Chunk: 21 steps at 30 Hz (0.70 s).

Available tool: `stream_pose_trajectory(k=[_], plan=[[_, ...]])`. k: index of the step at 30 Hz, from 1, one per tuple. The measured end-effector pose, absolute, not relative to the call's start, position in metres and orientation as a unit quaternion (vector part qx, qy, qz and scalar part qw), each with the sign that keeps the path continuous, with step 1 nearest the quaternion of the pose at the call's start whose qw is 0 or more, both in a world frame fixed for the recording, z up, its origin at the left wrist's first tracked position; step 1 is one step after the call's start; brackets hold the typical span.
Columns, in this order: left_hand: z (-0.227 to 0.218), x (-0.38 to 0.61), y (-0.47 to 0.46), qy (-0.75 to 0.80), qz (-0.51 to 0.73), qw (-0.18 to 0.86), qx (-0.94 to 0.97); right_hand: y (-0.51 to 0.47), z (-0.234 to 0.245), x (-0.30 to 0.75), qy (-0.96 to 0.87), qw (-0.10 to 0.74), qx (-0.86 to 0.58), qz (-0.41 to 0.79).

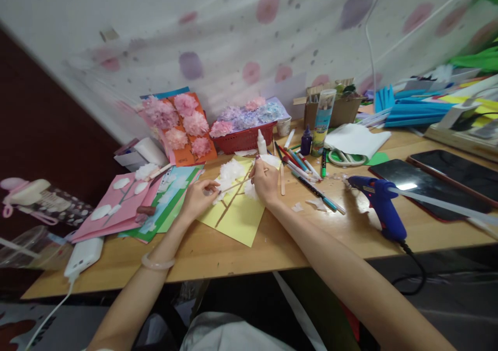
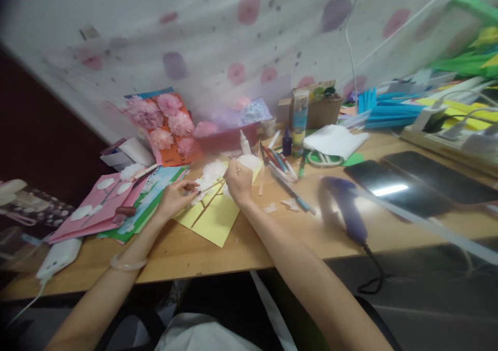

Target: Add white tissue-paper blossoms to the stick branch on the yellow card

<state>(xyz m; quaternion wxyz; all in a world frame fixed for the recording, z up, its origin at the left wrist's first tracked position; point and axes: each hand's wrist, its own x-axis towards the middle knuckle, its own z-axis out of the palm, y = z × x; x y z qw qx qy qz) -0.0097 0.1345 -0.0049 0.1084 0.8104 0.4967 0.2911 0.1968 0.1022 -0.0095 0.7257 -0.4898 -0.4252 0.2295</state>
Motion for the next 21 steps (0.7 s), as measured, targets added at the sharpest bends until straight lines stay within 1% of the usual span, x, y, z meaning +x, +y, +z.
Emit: stream_pose_trajectory(k=[6, 12, 16, 21], plan=[[-0.006, -0.010, 0.136, 0.482, 0.299, 0.104, 0.817, 0.103, -0.013, 0.195, -0.452, 0.714, -0.484, 0.226], [-0.002, -0.007, 0.133, 0.499, 0.290, 0.081, 0.812, 0.098, -0.010, 0.195, -0.531, 0.686, -0.465, 0.173], [0.003, -0.014, 0.134, 0.510, 0.340, 0.075, 0.787, 0.094, -0.009, 0.195, -0.572, 0.673, -0.444, 0.152], [0.007, -0.029, 0.141, 0.537, 0.395, 0.065, 0.742, 0.093, -0.010, 0.195, -0.585, 0.668, -0.430, 0.160]])
